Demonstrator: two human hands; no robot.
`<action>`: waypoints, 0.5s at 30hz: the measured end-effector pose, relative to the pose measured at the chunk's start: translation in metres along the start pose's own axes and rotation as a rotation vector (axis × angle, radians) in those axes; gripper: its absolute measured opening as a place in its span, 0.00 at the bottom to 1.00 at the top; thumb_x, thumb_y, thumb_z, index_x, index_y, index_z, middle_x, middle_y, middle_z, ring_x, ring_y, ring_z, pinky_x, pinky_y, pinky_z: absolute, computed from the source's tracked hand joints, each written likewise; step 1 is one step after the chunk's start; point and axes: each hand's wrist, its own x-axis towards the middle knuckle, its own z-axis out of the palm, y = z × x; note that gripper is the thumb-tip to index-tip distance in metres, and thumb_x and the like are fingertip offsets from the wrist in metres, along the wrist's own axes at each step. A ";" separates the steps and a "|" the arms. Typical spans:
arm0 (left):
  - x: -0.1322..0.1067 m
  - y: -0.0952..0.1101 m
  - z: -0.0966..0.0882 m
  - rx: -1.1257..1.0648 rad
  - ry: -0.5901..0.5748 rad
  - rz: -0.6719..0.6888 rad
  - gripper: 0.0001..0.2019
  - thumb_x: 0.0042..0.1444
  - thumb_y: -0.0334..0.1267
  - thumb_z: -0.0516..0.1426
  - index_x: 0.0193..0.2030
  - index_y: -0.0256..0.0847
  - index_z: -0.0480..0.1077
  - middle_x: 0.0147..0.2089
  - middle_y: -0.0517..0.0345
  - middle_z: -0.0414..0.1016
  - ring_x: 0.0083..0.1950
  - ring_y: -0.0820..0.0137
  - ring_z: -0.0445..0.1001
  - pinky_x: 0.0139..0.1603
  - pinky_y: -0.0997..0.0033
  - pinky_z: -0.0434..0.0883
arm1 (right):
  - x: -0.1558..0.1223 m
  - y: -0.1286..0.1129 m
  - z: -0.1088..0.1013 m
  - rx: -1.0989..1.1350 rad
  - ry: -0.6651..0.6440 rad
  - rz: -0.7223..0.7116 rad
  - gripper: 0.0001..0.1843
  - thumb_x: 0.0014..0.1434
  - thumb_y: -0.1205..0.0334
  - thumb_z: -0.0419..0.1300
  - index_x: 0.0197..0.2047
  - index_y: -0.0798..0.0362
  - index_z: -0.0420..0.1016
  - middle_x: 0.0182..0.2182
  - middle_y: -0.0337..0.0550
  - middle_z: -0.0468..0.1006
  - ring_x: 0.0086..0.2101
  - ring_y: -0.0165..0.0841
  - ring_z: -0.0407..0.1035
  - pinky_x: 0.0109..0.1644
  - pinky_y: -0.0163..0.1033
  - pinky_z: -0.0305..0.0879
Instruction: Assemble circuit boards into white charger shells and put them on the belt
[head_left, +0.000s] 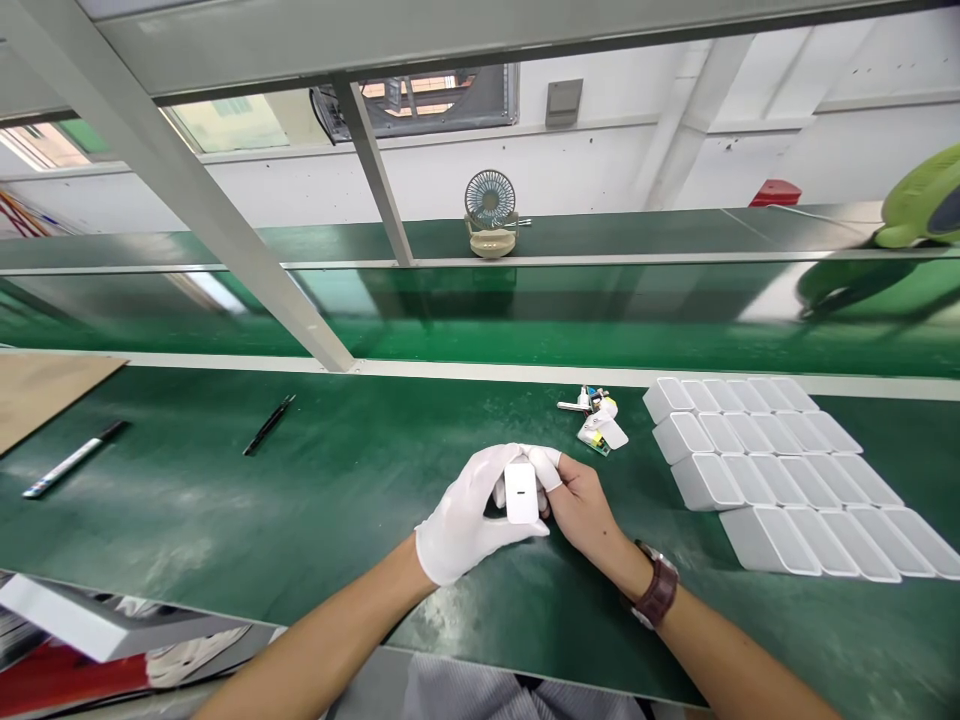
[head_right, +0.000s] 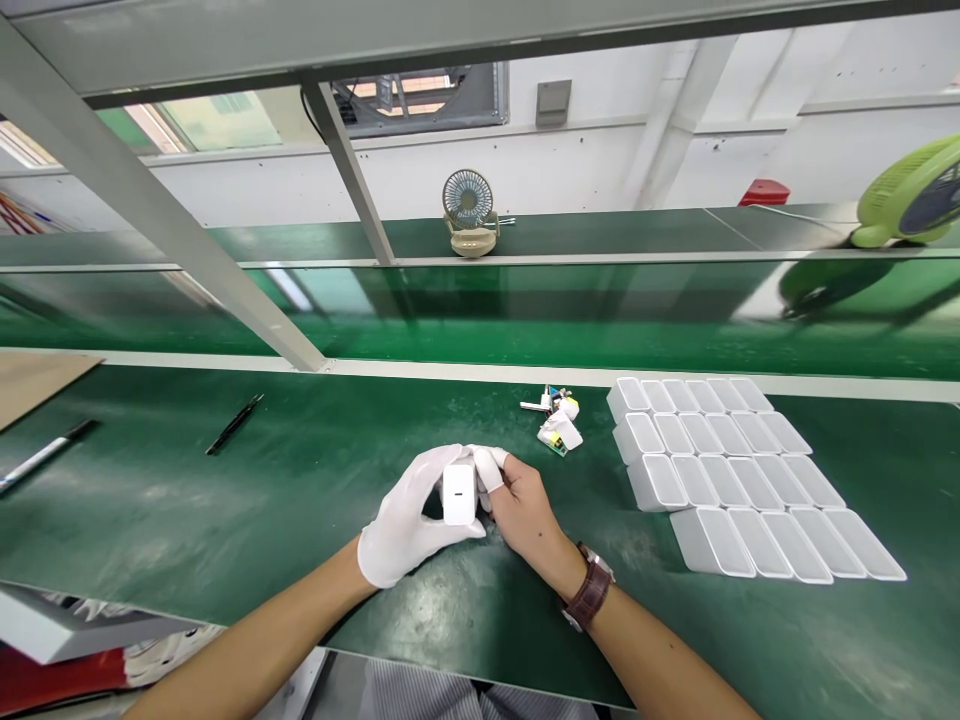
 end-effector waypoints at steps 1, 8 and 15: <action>0.000 0.000 0.000 0.000 0.001 0.005 0.43 0.49 0.48 0.70 0.68 0.46 0.57 0.61 0.43 0.70 0.61 0.53 0.72 0.59 0.52 0.74 | 0.000 0.000 0.000 -0.003 -0.002 -0.001 0.23 0.66 0.43 0.55 0.40 0.55 0.77 0.20 0.34 0.66 0.21 0.27 0.59 0.24 0.34 0.58; 0.000 -0.001 0.000 -0.008 0.002 0.016 0.43 0.49 0.47 0.70 0.69 0.47 0.56 0.61 0.42 0.70 0.61 0.53 0.72 0.58 0.51 0.75 | -0.002 0.000 0.000 -0.031 0.009 0.008 0.22 0.67 0.44 0.54 0.42 0.54 0.77 0.21 0.35 0.67 0.22 0.29 0.60 0.24 0.34 0.59; 0.000 0.006 -0.003 -0.027 0.026 -0.115 0.39 0.49 0.42 0.70 0.65 0.45 0.60 0.60 0.45 0.72 0.58 0.55 0.75 0.57 0.55 0.76 | -0.001 -0.001 -0.002 -0.077 0.013 -0.058 0.21 0.68 0.45 0.53 0.39 0.53 0.77 0.20 0.35 0.66 0.22 0.28 0.59 0.26 0.35 0.59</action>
